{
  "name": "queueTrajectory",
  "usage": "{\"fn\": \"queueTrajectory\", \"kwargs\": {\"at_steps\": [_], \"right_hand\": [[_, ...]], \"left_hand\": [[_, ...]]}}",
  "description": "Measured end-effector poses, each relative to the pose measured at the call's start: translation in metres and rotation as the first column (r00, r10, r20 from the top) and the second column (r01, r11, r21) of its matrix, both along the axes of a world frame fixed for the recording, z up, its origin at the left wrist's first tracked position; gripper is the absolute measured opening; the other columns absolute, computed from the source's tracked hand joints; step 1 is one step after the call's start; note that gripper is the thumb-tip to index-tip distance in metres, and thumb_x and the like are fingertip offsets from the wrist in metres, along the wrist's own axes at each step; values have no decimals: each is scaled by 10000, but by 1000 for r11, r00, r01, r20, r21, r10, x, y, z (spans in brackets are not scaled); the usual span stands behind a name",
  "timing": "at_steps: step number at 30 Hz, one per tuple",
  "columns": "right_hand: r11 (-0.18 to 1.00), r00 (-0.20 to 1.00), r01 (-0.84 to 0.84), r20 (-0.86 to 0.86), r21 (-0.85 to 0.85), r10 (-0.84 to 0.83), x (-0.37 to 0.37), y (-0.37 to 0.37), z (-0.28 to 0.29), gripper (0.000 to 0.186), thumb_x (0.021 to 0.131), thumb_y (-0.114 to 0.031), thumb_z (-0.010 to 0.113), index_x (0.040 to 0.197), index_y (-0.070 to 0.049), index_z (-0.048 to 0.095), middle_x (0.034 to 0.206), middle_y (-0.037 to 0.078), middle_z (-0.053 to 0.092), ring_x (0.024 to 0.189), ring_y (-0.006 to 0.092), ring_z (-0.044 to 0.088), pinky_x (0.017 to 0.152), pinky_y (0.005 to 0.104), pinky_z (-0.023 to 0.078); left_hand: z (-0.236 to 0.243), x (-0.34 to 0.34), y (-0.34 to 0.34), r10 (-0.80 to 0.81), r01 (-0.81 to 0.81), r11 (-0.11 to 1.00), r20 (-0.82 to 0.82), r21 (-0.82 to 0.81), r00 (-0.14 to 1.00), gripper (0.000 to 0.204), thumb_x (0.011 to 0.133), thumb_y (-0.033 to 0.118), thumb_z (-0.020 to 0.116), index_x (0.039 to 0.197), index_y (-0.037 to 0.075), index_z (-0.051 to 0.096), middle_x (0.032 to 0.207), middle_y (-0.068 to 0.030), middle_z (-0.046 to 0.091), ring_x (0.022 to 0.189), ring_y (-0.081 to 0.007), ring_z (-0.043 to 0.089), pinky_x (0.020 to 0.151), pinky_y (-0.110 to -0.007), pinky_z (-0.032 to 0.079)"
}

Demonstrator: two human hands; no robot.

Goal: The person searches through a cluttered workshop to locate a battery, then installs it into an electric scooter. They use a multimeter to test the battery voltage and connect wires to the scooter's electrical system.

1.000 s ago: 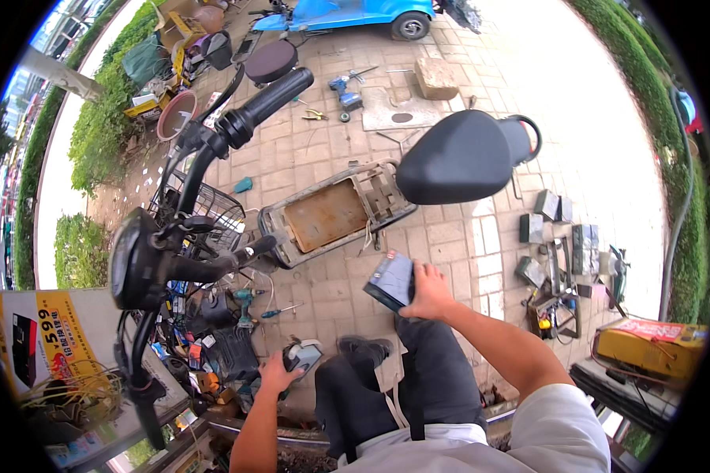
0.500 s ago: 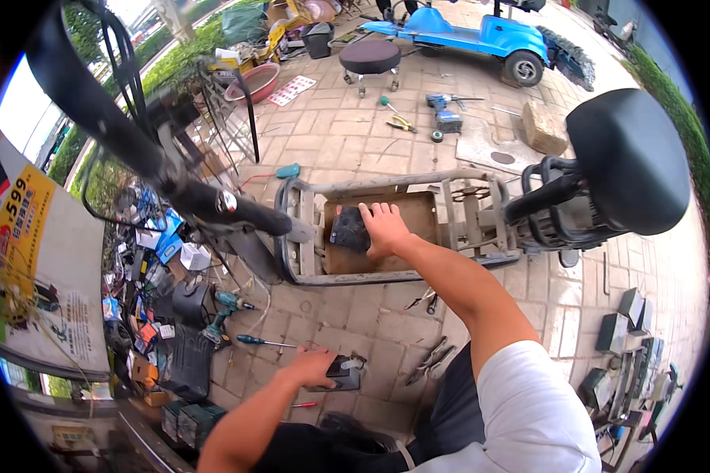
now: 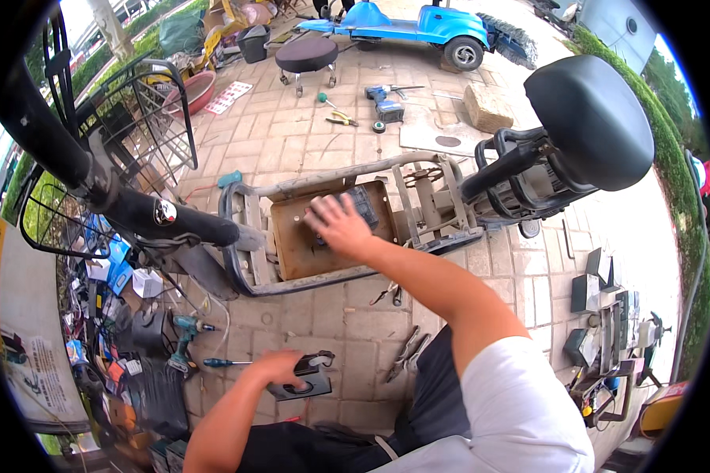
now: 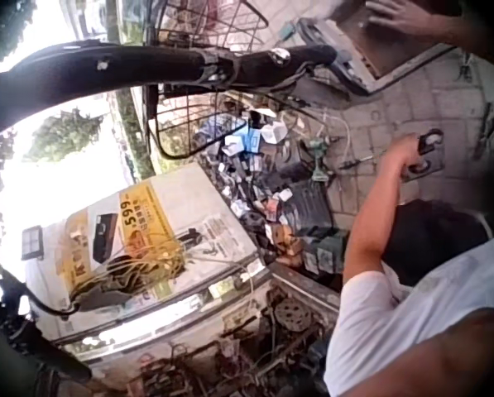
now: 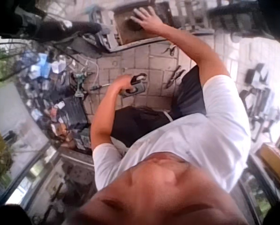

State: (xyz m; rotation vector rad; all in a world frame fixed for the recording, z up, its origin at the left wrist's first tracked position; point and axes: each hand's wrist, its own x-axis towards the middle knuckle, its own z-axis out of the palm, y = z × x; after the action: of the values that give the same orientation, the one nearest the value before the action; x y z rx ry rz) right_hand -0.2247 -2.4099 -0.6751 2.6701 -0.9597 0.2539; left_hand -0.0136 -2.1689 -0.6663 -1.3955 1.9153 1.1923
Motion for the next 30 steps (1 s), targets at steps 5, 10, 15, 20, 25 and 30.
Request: {"fn": "queueTrajectory", "kwargs": {"at_steps": [5,10,15,20,25,30], "right_hand": [[977,965,-188,-166,105,203,21,-16,-3,320,791,-267,631,1110,-242,618,1395,40,421,1367,270,285,1082,629,202],[995,986,-60,-151,74,71,-11,-35,-2,321,759,-261,671,1076,-239,628,1412,22,412,1390,273,252,1073,636,216],[994,987,-5,-156,107,22,-7,-48,-1,480,771,-193,673,1233,-275,573,1474,20,351,1405,275,240,1104,577,214],[991,999,-43,33,126,40,-15,-17,-2,571,776,-197,663,1320,-135,498,1434,124,379,1363,289,310,1083,581,237],[721,887,-183,-204,668,414,-11,97,57,423,769,-348,689,1125,-128,626,1155,108,586,1142,264,528,1014,570,306],[565,788,-101,-281,819,548,-37,141,122,489,798,-414,670,1181,-122,583,1177,96,570,1198,266,500,960,564,368]], "left_hand": [[-5,7,-2,48,-49,998,-26,-26,999,702,640,454,781,1190,90,542,1167,-142,580,1111,-352,547,926,-499,366],[4,20,12,51,-54,997,-66,-49,997,697,629,460,785,1170,85,555,1161,-156,576,1111,-352,544,920,-496,370],[3,26,12,70,-70,997,-20,-9,997,698,621,465,788,1162,84,563,1166,-157,574,1114,-340,544,924,-500,378],[-32,50,9,201,-192,968,-43,160,979,736,605,417,826,1189,49,570,1158,-182,614,1094,-351,570,927,-426,436],[-114,122,67,311,-307,950,-228,54,923,760,597,372,848,1219,43,560,1077,-170,654,1008,-295,620,909,-381,461],[-124,131,97,435,-433,898,-7,78,900,749,587,362,866,1178,4,577,1009,-162,677,920,-264,652,848,-355,496]]}}
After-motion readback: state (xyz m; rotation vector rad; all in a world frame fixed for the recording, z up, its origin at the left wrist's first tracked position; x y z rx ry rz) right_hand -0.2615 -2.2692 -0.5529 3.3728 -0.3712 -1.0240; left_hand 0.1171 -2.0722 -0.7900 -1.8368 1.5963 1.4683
